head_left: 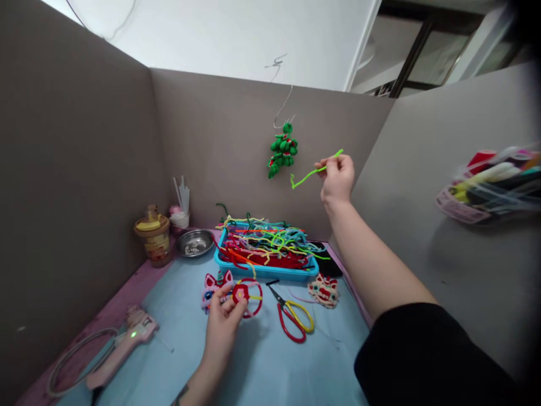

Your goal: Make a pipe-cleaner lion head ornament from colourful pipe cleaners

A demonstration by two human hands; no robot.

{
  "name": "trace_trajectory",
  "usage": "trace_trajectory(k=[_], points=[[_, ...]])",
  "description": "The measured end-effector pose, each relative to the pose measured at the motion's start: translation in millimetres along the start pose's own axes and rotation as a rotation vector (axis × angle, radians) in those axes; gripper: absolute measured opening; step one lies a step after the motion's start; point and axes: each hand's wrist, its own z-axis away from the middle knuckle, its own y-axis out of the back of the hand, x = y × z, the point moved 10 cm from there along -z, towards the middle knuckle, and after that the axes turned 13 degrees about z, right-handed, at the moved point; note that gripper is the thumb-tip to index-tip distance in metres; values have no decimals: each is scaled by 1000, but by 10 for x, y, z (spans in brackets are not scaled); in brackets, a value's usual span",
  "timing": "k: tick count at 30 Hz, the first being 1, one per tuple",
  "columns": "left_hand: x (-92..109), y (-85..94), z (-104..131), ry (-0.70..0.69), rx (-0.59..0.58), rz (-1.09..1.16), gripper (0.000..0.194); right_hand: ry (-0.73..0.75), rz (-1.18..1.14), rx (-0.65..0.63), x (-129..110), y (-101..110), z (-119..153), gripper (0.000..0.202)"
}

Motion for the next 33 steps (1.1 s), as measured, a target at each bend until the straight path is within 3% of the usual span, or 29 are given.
trace_trajectory(k=[2,4,8,11,14,17,23,26,33], points=[[21,27,-24,7,20,19,62,127,156,-323,-243,-302,406,14],[44,56,-47,11,35,26,59,265,314,-574,-457,-491,995,10],[114,87,-49,13,64,28,61,374,340,-894,-743,-527,2060,15],[171,19,1,39,70,-12,60,285,271,-990,-770,-419,2430,19],[216,-206,14,106,6,-57,54,193,269,-977,-679,-318,2492,17],[306,-546,-98,140,-121,-94,52,134,304,-920,-544,-242,2412,12],[375,-1184,-423,109,-424,-188,39,172,424,-744,-338,-34,2162,14],[254,-1262,-482,128,-477,-219,35,219,519,-758,-231,-10,2158,15],[52,-1180,-545,206,-475,-207,36,190,500,-886,-78,-144,2283,15]])
